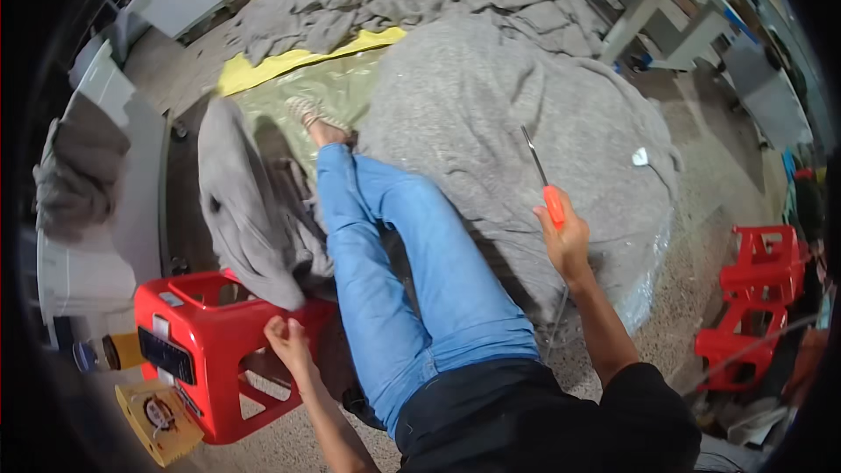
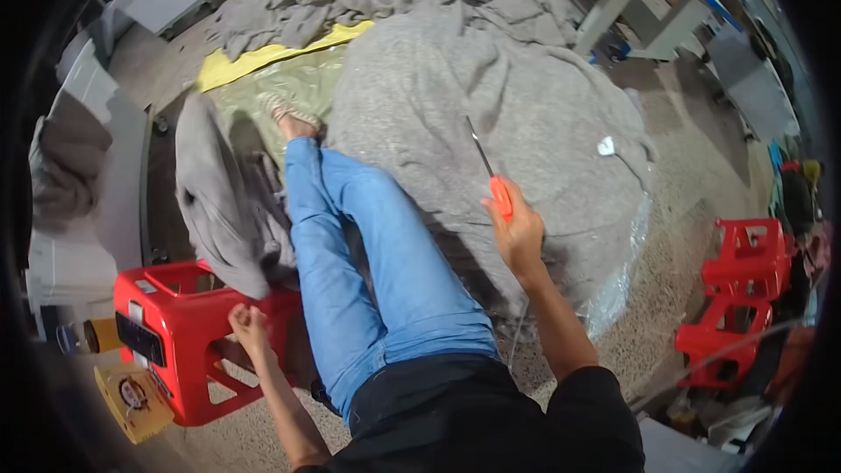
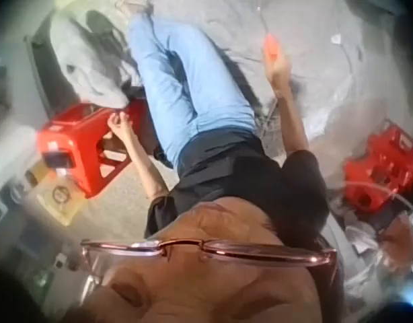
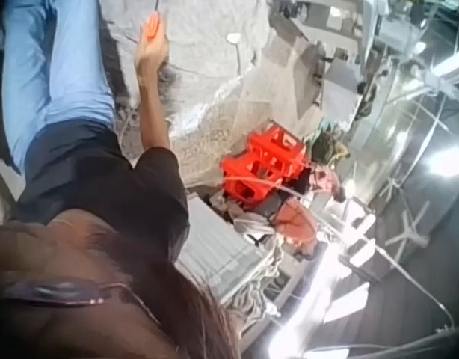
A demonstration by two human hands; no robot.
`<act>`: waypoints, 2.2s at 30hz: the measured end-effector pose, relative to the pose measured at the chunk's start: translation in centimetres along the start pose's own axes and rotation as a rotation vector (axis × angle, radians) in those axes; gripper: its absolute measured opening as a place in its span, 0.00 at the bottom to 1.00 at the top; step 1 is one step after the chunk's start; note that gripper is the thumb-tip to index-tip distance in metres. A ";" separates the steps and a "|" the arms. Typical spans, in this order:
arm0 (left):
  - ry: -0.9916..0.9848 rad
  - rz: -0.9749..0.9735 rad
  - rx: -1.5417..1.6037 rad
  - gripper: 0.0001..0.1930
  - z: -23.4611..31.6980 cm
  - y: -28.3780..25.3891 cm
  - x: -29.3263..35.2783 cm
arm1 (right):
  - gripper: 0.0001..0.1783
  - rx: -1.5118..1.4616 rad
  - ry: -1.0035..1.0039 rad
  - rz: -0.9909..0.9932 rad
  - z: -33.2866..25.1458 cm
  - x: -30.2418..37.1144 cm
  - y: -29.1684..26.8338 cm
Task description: Trimming excess threads and edges from a large piece of grey fabric using scissors.
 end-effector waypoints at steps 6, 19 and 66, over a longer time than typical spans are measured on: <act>0.107 -0.113 0.146 0.07 3.3 9.0 4.9 | 0.34 0.221 -0.017 0.077 3.7 -1.8 2.1; -0.502 -0.643 0.515 0.23 11.9 40.0 6.3 | 0.23 0.301 -0.023 -0.083 1.9 2.4 2.8; -0.395 -0.653 0.719 0.10 -0.9 25.3 5.0 | 0.18 0.612 -0.377 -0.776 -16.0 7.3 7.4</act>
Point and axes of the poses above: each hand's wrist, its own x-axis away from the middle knuckle, its own y-axis out of the palm, z = x × y, the point moved 8 cm from there along -x, towards the middle knuckle, and after that the axes turned 3 degrees about -z, right-handed, at the moved point
